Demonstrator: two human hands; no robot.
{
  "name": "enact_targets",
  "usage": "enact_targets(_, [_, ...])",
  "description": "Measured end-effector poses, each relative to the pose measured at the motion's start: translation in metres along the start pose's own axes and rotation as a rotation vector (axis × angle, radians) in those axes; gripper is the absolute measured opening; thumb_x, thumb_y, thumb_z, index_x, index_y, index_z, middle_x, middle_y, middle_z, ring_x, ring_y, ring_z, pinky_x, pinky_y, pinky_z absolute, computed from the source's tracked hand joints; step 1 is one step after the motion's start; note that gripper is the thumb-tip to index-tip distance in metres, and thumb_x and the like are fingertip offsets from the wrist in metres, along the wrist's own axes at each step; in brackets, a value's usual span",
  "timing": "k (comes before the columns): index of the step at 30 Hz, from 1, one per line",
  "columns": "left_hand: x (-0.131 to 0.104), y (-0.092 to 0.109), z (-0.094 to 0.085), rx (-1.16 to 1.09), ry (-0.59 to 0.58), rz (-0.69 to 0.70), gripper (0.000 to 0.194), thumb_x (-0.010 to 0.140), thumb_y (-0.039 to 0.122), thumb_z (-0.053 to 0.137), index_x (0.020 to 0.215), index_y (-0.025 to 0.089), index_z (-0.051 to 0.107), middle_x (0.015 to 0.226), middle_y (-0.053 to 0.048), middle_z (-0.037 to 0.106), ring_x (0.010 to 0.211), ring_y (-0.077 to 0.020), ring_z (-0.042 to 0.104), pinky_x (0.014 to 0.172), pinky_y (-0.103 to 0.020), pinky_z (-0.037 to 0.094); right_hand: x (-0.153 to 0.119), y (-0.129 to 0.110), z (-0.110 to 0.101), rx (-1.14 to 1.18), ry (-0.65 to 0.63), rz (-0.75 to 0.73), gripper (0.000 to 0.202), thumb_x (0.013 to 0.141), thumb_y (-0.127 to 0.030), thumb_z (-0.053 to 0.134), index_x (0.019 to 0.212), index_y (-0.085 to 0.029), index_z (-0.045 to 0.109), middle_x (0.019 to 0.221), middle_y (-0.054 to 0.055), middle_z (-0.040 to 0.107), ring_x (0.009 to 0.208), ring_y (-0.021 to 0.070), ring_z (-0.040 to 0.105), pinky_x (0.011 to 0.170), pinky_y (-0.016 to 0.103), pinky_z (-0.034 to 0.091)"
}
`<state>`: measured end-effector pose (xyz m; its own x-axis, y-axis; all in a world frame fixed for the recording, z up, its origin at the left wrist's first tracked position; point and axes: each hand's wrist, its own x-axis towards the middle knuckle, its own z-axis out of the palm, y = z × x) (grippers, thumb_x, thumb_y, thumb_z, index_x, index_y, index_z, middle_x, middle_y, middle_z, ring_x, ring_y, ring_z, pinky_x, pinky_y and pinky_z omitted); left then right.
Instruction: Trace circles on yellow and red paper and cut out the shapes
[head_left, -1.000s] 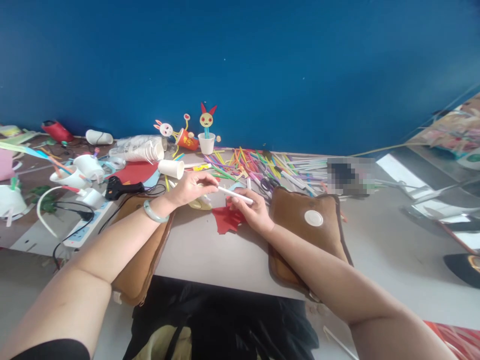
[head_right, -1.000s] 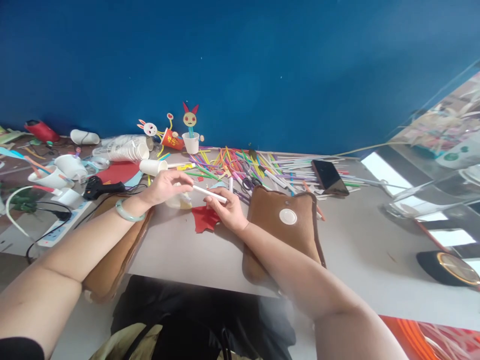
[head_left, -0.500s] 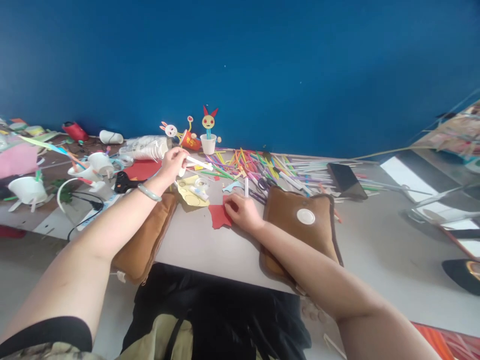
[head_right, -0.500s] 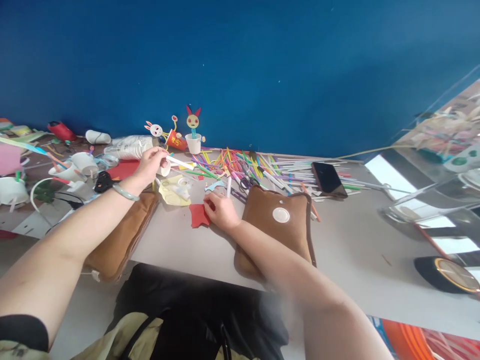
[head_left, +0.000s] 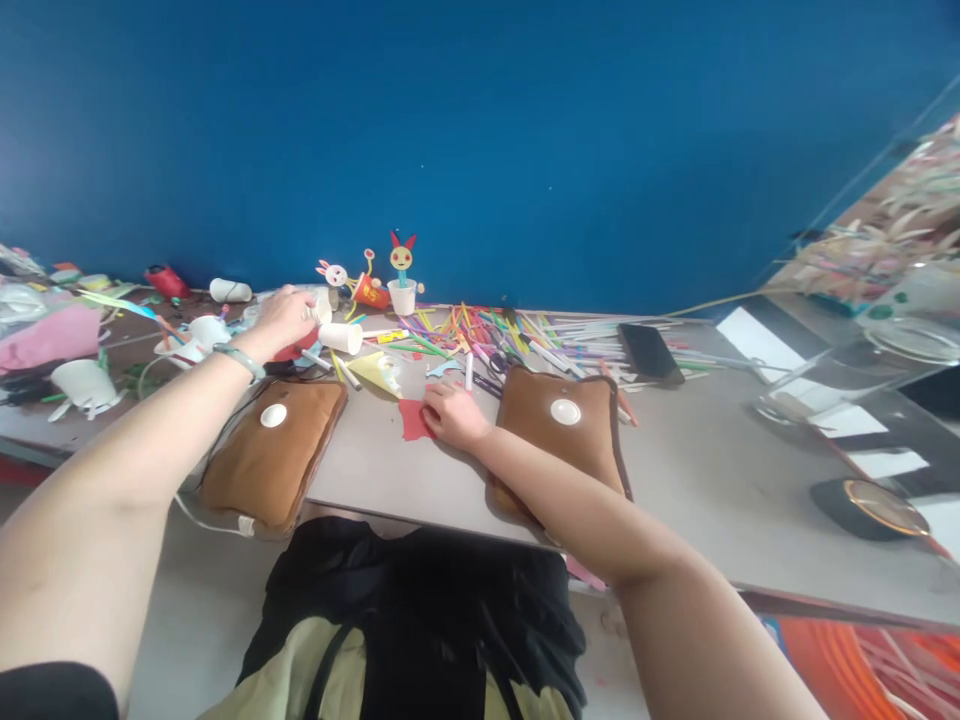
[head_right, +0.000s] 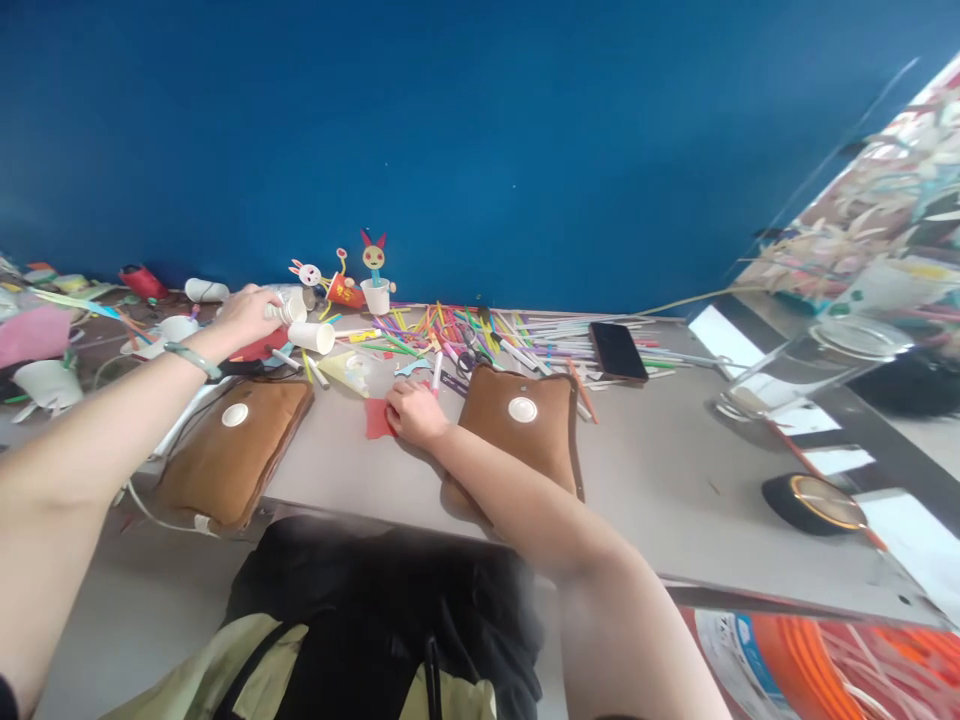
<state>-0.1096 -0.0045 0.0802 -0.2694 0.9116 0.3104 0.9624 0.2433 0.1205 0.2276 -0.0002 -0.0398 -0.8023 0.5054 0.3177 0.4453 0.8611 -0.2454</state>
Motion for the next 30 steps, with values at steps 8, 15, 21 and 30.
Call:
enact_targets(8, [-0.082,0.109,0.034,-0.083,-0.279,0.793,0.027,0.085,0.022,0.05,0.105,0.02,0.069,0.116,-0.009,0.065,0.106,-0.0251,0.063,0.1,-0.04,0.046,0.001,-0.01,-0.007,-0.098,-0.131,0.005,0.023,0.094,-0.014,0.049,0.1,-0.01,0.071,0.104,0.016,0.067,0.1,0.0239,0.056,0.092,0.035,0.043])
enact_targets(15, [-0.076,0.133,0.052,-0.186,-0.598,0.582,0.023,0.072,0.025,0.066,0.094,0.02,0.067,0.096,-0.009,0.067,0.09,-0.0257,0.064,0.08,-0.034,0.048,0.0,-0.019,-0.02,-0.142,-0.185,0.023,0.02,0.093,-0.014,0.053,0.102,-0.013,0.072,0.098,0.013,0.071,0.096,0.0241,0.063,0.086,0.033,0.046])
enact_targets(21, [-0.063,0.132,0.059,-0.167,-0.668,0.558,0.034,0.064,0.043,0.075,0.087,0.021,0.063,0.087,-0.006,0.067,0.077,-0.0262,0.063,0.064,-0.033,0.043,0.001,-0.029,-0.03,-0.162,-0.2,0.043,0.017,0.093,-0.02,0.059,0.104,-0.014,0.071,0.098,0.011,0.073,0.098,0.0241,0.066,0.087,0.032,0.045])
enact_targets(30, [-0.052,0.123,0.085,-0.299,-0.737,0.547,0.034,0.058,0.039,0.078,0.084,0.021,0.064,0.09,-0.004,0.066,0.084,-0.0258,0.062,0.066,-0.032,0.042,0.008,-0.017,-0.065,-0.317,-0.231,0.277,0.021,0.092,-0.021,0.057,0.107,-0.014,0.069,0.102,0.013,0.075,0.1,0.0241,0.068,0.091,0.034,0.04])
